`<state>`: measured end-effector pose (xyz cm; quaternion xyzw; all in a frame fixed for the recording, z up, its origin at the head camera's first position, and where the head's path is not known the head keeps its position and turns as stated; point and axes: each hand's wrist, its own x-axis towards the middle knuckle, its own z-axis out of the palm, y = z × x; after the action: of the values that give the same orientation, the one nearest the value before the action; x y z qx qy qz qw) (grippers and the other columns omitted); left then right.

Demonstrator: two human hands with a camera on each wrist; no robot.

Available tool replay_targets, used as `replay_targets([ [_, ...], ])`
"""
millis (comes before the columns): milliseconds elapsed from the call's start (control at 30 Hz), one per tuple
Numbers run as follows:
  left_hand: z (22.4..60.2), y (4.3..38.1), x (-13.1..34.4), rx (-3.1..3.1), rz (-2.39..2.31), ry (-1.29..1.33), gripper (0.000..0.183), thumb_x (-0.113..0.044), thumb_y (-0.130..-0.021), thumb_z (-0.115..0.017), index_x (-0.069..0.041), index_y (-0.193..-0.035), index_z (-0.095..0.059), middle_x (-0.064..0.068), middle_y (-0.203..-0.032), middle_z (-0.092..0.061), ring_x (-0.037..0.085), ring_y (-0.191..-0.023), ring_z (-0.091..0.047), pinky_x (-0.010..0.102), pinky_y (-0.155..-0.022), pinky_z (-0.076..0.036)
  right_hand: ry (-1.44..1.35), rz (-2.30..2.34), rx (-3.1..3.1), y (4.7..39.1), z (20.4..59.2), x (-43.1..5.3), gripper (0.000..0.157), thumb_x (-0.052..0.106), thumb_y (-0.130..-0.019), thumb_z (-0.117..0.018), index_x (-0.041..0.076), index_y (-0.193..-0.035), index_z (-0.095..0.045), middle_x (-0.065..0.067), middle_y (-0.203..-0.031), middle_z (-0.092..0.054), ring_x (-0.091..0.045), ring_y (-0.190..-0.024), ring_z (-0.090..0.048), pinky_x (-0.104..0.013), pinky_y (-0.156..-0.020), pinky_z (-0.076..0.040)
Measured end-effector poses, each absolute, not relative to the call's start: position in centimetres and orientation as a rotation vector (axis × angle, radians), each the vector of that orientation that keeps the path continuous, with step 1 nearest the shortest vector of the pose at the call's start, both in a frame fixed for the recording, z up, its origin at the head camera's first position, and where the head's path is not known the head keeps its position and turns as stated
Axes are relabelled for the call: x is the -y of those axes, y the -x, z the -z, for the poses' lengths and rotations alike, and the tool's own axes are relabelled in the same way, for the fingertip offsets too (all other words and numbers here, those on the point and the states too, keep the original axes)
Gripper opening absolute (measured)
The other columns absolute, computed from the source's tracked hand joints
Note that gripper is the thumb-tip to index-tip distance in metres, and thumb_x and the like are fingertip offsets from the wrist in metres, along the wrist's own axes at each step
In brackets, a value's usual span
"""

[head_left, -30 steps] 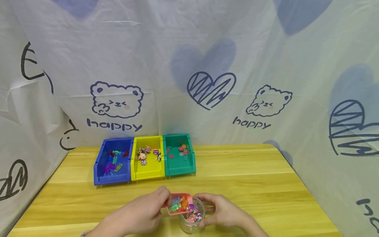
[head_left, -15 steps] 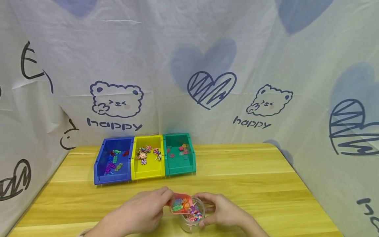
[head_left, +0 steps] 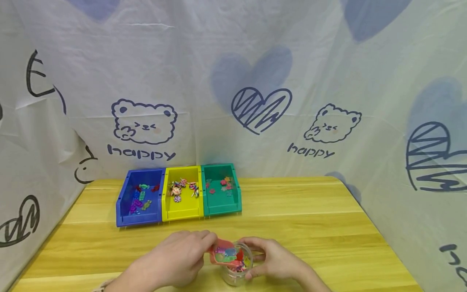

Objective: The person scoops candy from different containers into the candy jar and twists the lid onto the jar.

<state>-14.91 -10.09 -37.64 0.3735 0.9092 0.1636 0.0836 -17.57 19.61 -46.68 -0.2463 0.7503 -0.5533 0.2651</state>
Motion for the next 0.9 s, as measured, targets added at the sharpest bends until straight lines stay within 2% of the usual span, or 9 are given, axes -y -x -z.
replay_targets([
  [300,37.4,14.9,10.0,-2.729,-0.46,-1.149,0.032,-0.001,-0.088,-0.064,-0.023,-0.111,-0.065,-0.016,-0.099,-0.063,0.004,-0.073,-0.05,0.03,-0.076,-0.053,0.694,1.495,-2.023,17.6,46.8,-19.6,0.073,0.009,-0.084,-0.087,0.008,-0.149,-0.053,-0.006,-0.147,-0.059,-0.022,-0.136,-0.056,-0.03,-0.105,-0.051],
  [533,36.9,14.7,9.9,-2.742,-0.412,-1.166,0.032,0.0,-0.088,-0.065,-0.025,-0.108,-0.065,-0.016,-0.093,-0.058,0.006,-0.071,-0.048,0.029,-0.074,-0.051,0.66,1.492,-2.032,17.6,46.7,-19.6,0.074,0.006,-0.083,-0.087,0.009,-0.149,-0.053,-0.009,-0.148,-0.058,-0.031,-0.139,-0.052,-0.031,-0.105,-0.05],
  [900,35.7,14.6,9.4,-2.78,-0.316,-1.278,0.034,-0.001,-0.084,-0.076,-0.021,-0.11,-0.069,-0.011,-0.088,-0.06,0.005,-0.068,-0.048,0.024,-0.068,-0.05,0.661,1.489,-2.036,17.6,46.7,-19.6,0.074,0.006,-0.083,-0.087,0.008,-0.149,-0.053,-0.009,-0.147,-0.059,-0.03,-0.138,-0.054,-0.03,-0.105,-0.051],
])
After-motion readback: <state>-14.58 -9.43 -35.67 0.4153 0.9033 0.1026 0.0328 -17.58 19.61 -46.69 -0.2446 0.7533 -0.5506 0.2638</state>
